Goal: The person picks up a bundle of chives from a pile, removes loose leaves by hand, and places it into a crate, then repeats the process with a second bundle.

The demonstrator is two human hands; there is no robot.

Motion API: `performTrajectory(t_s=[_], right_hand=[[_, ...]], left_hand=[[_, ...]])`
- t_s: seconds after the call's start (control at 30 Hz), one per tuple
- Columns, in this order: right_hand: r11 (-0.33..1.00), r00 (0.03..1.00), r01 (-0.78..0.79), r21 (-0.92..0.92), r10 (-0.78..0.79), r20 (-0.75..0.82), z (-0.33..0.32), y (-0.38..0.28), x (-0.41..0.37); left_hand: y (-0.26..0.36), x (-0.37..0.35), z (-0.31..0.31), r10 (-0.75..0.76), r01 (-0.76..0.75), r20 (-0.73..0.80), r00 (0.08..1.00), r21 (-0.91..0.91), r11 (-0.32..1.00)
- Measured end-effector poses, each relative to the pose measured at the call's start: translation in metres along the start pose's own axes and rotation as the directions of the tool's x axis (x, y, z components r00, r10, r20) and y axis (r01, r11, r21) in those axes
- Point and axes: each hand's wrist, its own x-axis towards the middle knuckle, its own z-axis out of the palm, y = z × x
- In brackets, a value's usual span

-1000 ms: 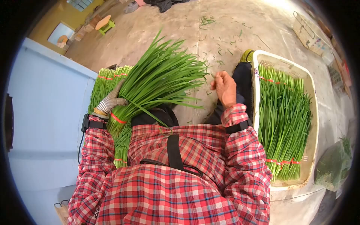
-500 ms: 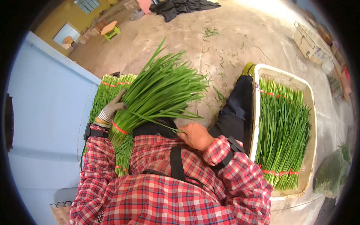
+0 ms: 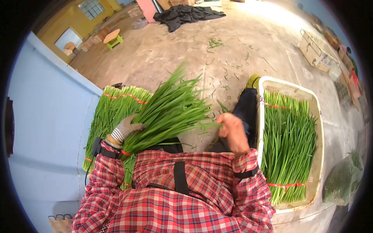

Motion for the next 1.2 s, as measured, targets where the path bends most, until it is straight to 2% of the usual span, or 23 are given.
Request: performTrajectory(t_s=[0.1,0.13,0.23,0.27,0.3,0.33,0.37,0.43,0.47,0.5,0.57,0.63,0.67,0.7,0.77,0.83,0.97,1.0,1.07,1.1,1.17,1.2], right_hand=[[0.923,0.985,0.110,0.370,-0.052,-0.164,-0.048,0.004,0.027],[0.922,0.970,0.149,0.359,-0.066,-0.235,-0.053,0.003,0.029],[0.957,0.921,0.172,0.231,-0.074,-0.381,-0.070,0.008,0.034],[0.976,0.915,0.176,0.128,-0.114,-0.388,-0.076,0.012,0.036],[0.984,0.907,0.179,0.023,-0.156,-0.392,-0.084,0.015,0.035],[0.992,0.861,0.070,-0.102,-0.111,-0.496,-0.075,0.007,0.029],[0.961,0.860,0.019,-0.276,-0.157,-0.486,-0.063,-0.003,0.019],[0.896,0.885,0.165,-0.413,-0.319,-0.339,-0.062,0.011,0.023],[0.862,0.920,0.224,-0.454,-0.341,-0.194,-0.060,0.014,0.025],[0.937,0.985,0.089,-0.337,-0.134,-0.113,-0.059,0.015,0.023],[0.913,0.996,-0.056,-0.404,0.080,0.043,-0.020,0.003,0.015],[0.890,0.938,-0.081,-0.448,0.220,0.268,0.011,0.009,0.007],[0.839,0.877,0.129,-0.528,0.152,0.455,0.013,0.038,0.016],[0.805,0.844,0.147,-0.575,0.201,0.497,0.010,0.064,0.018],[0.698,0.844,0.094,-0.710,0.322,0.429,0.017,0.091,0.018],[0.726,0.825,0.038,-0.687,0.365,0.432,0.005,0.137,0.025],[0.773,0.766,-0.101,-0.627,0.462,0.447,0.017,0.147,0.030],[0.771,0.756,-0.095,-0.629,0.467,0.459,0.026,0.147,0.031],[0.631,0.772,0.132,-0.764,0.418,0.479,0.040,0.148,0.031],[0.632,0.765,0.134,-0.763,0.424,0.485,0.047,0.150,0.034],[0.645,0.685,0.130,-0.753,0.491,0.538,0.057,0.158,0.039],[0.751,0.691,0.066,-0.657,0.440,0.574,0.061,0.172,0.040]], left_hand=[[0.009,-0.016,0.006,-0.064,0.060,-0.058,0.996,-0.075,0.995],[0.001,-0.017,0.008,-0.012,-0.002,-0.082,0.997,-0.173,0.985],[-0.012,-0.015,0.002,-0.080,0.056,-0.122,0.989,-0.186,0.981],[-0.015,-0.015,0.003,-0.089,0.039,-0.147,0.985,-0.313,0.949],[-0.019,-0.015,0.004,-0.092,0.049,-0.124,0.988,-0.312,0.949],[-0.023,-0.013,0.000,-0.064,0.018,-0.145,0.987,-0.295,0.955],[-0.027,-0.010,-0.003,-0.029,-0.020,-0.173,0.985,-0.276,0.961],[-0.034,-0.007,-0.009,-0.022,-0.017,-0.161,0.987,-0.241,0.970],[-0.036,-0.007,-0.009,-0.027,-0.023,-0.175,0.984,-0.275,0.961],[-0.040,-0.007,-0.011,-0.037,-0.025,-0.189,0.981,-0.312,0.950],[-0.039,-0.005,-0.017,-0.087,0.038,-0.164,0.983,-0.282,0.959],[-0.025,-0.012,-0.014,-0.108,0.042,-0.188,0.976,-0.325,0.945],[-0.030,-0.012,-0.014,-0.111,0.029,-0.174,0.978,-0.416,0.909],[-0.032,-0.012,-0.014,-0.124,0.041,-0.172,0.977,-0.420,0.907],[-0.034,-0.011,-0.015,-0.167,0.058,-0.182,0.969,-0.488,0.871],[-0.038,-0.011,-0.018,-0.159,0.060,-0.134,0.978,-0.554,0.831],[-0.058,-0.019,-0.034,-0.177,0.053,-0.186,0.966,-0.529,0.847],[-0.063,-0.022,-0.038,-0.185,0.024,-0.250,0.950,-0.535,0.844],[-0.080,-0.026,-0.047,-0.238,0.009,-0.330,0.914,-0.569,0.823],[-0.091,-0.029,-0.054,-0.246,0.012,-0.335,0.909,-0.572,0.820],[-0.094,-0.036,-0.060,-0.276,0.020,-0.340,0.899,-0.597,0.802],[-0.097,-0.040,-0.061,-0.308,0.026,-0.333,0.891,-0.640,0.768]])
